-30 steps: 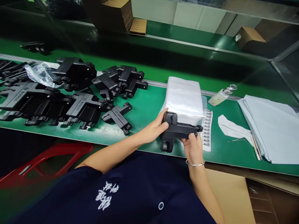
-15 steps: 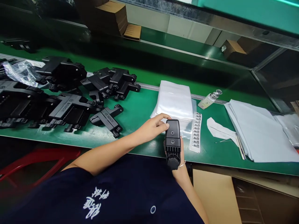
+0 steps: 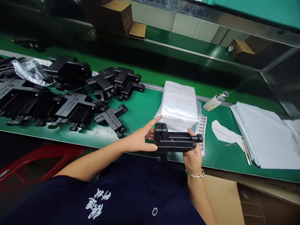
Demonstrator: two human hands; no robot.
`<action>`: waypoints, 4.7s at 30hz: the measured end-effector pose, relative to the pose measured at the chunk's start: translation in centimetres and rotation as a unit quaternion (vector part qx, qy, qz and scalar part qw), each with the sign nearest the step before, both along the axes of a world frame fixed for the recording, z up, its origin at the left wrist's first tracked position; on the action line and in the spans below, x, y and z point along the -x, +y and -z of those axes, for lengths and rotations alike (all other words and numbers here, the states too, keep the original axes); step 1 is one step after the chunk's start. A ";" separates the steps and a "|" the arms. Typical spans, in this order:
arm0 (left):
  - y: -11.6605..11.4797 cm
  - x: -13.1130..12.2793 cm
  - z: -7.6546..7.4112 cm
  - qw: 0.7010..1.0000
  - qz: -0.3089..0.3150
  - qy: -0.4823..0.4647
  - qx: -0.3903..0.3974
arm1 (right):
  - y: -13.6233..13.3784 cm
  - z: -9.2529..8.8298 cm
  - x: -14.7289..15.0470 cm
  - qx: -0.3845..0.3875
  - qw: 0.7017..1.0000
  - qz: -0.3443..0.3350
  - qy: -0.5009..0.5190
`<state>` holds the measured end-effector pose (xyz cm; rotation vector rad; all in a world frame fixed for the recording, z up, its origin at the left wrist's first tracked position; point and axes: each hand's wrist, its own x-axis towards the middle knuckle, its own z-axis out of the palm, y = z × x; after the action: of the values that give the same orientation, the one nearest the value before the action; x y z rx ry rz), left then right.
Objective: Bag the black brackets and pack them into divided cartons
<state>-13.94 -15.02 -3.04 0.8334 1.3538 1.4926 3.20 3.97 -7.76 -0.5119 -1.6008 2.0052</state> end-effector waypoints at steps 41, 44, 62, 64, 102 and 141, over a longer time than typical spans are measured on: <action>0.6 2.1 6.9 0.859 -0.280 0.381 0.196 | 8.8 1.2 -5.5 -0.380 0.734 0.118 -0.550; 1.9 -0.5 4.0 0.829 -0.250 0.483 0.132 | 8.2 2.0 -5.8 -0.350 0.769 0.121 -0.521; 16.0 -9.3 7.3 0.956 0.030 0.282 0.079 | 8.1 3.1 -7.1 -0.109 0.935 0.159 -0.296; 16.2 -9.5 7.5 0.965 0.032 0.247 0.076 | 8.4 3.2 -7.4 -0.050 0.958 0.149 -0.240; 0.5 -0.6 8.9 0.879 -0.189 0.398 0.182 | -0.5 0.6 3.7 -0.196 0.965 -0.005 -0.175; 1.0 -2.9 7.9 0.894 -0.212 0.366 0.146 | -4.5 1.0 4.8 -0.302 0.918 -0.007 -0.258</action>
<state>-11.05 -14.05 -10.94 0.9887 2.3854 1.2659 -1.63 -0.49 -8.74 -0.8137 -2.4127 1.3140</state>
